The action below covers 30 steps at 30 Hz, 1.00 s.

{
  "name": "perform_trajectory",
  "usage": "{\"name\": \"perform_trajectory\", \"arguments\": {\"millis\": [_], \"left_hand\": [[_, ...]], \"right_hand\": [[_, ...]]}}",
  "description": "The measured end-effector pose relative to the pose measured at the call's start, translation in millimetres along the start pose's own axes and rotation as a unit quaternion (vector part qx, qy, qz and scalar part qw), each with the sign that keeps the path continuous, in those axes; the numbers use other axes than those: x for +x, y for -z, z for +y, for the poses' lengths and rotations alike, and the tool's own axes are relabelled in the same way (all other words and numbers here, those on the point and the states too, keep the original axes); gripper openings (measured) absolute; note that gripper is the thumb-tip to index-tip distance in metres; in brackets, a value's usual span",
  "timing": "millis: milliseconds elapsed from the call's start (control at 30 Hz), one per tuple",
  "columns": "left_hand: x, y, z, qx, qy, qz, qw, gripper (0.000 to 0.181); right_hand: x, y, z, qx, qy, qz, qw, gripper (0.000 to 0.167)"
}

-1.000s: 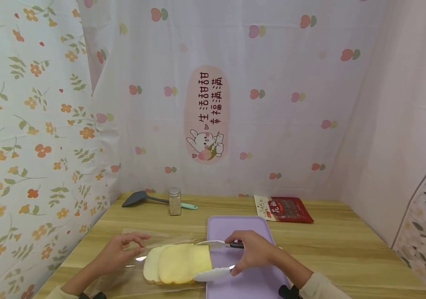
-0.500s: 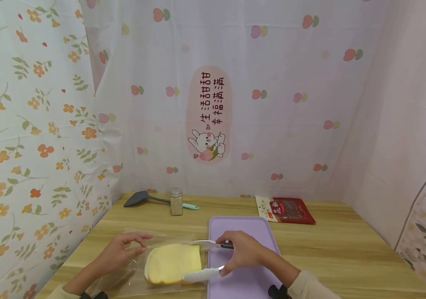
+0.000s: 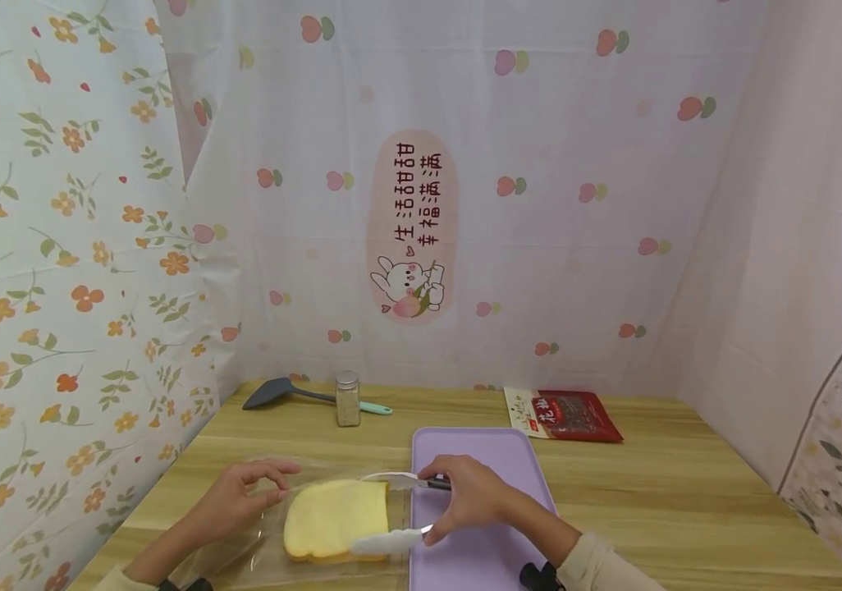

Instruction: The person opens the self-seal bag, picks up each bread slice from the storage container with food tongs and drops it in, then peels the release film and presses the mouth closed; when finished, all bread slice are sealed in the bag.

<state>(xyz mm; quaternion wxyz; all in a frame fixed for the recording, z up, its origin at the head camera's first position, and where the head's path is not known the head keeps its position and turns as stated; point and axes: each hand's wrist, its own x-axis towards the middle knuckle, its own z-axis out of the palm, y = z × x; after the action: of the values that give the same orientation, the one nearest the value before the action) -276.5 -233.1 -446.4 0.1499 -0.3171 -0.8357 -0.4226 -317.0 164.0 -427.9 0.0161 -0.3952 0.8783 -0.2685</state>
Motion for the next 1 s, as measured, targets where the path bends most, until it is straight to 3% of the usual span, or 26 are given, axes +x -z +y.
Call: {"name": "perform_trajectory", "arguments": {"millis": [467, 767, 1000], "left_hand": [[1.5, 0.0, -0.1, 0.007, 0.017, -0.007, 0.9998, 0.006], [1.3, 0.3, -0.1, -0.001, 0.030, -0.007, 0.9995, 0.007], [0.5, 1.0, -0.4, 0.003, 0.038, -0.006, 0.9993, 0.006]], "right_hand": [[-1.3, -3, -5, -0.031, 0.006, 0.016, 0.9994, 0.080], [-1.6, -7, -7, -0.057, -0.007, 0.040, 0.9975, 0.082], [-2.8, -9, -11, -0.077, -0.020, 0.035, 0.9962, 0.087]]}}
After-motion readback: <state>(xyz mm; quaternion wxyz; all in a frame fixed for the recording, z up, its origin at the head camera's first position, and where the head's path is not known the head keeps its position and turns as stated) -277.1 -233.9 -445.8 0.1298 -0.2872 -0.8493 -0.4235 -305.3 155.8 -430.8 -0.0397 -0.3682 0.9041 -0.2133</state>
